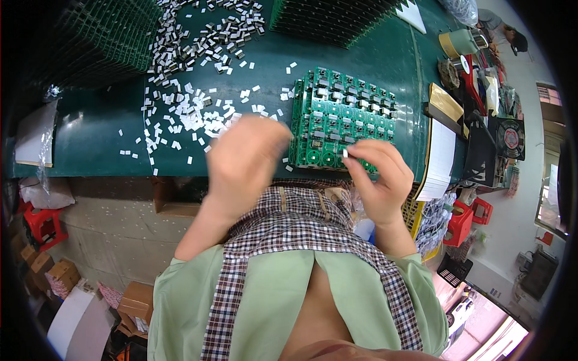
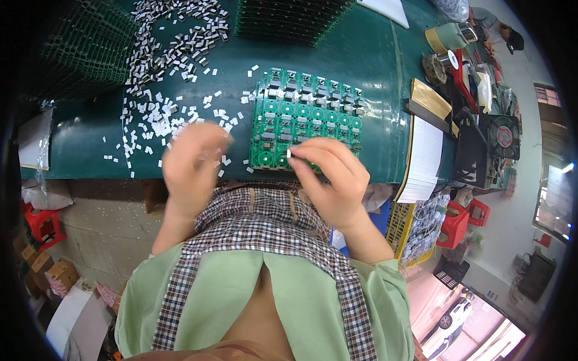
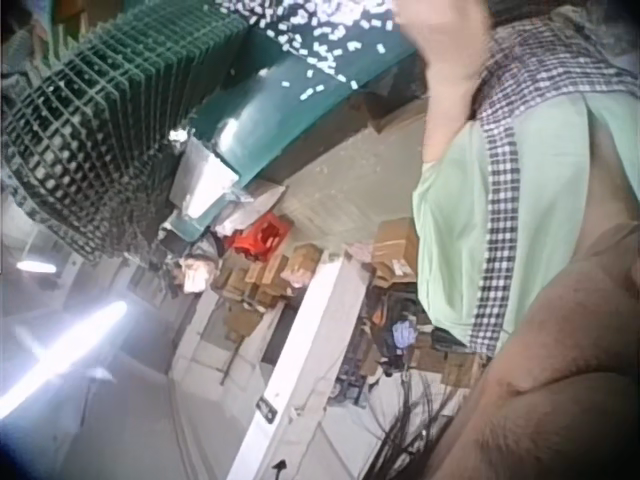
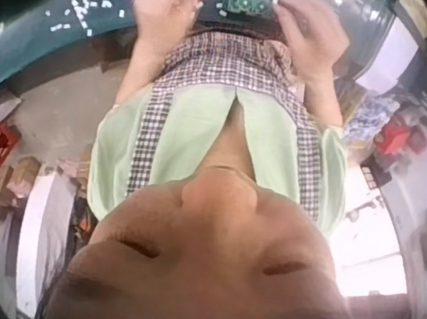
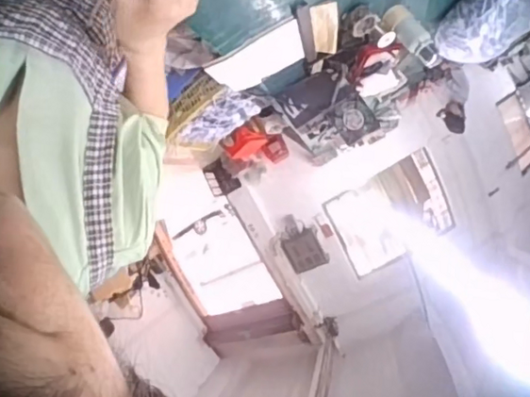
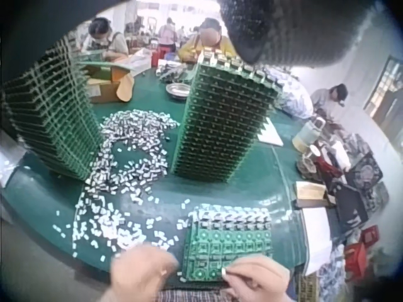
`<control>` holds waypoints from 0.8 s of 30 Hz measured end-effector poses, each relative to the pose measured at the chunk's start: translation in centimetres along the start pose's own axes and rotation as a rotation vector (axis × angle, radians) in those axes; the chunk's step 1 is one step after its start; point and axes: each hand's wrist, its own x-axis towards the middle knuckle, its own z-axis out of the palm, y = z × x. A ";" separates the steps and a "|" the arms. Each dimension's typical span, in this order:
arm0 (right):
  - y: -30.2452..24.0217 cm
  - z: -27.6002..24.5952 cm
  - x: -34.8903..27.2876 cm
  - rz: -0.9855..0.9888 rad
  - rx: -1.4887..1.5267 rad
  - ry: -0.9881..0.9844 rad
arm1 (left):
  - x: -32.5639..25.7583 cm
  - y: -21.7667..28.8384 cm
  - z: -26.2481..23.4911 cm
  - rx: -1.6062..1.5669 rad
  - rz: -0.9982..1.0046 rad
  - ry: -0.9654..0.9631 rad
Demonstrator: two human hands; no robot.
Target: The person peels the backing tape off small display components by hand, presses the components onto circuit board panels, and stacks the assembled circuit boards on the workbench.
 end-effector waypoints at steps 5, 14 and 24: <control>1.0 0.9 0.0 -0.140 -0.202 -0.104 | 0.8 -5.1 -1.8 0.762 -0.200 0.061; 0.6 0.9 0.2 -0.148 -0.272 -0.142 | 0.5 -5.5 -2.1 0.612 -0.214 0.074; -1.5 0.7 0.2 0.129 0.312 -0.252 | -0.4 1.3 0.8 -1.043 -0.482 -0.251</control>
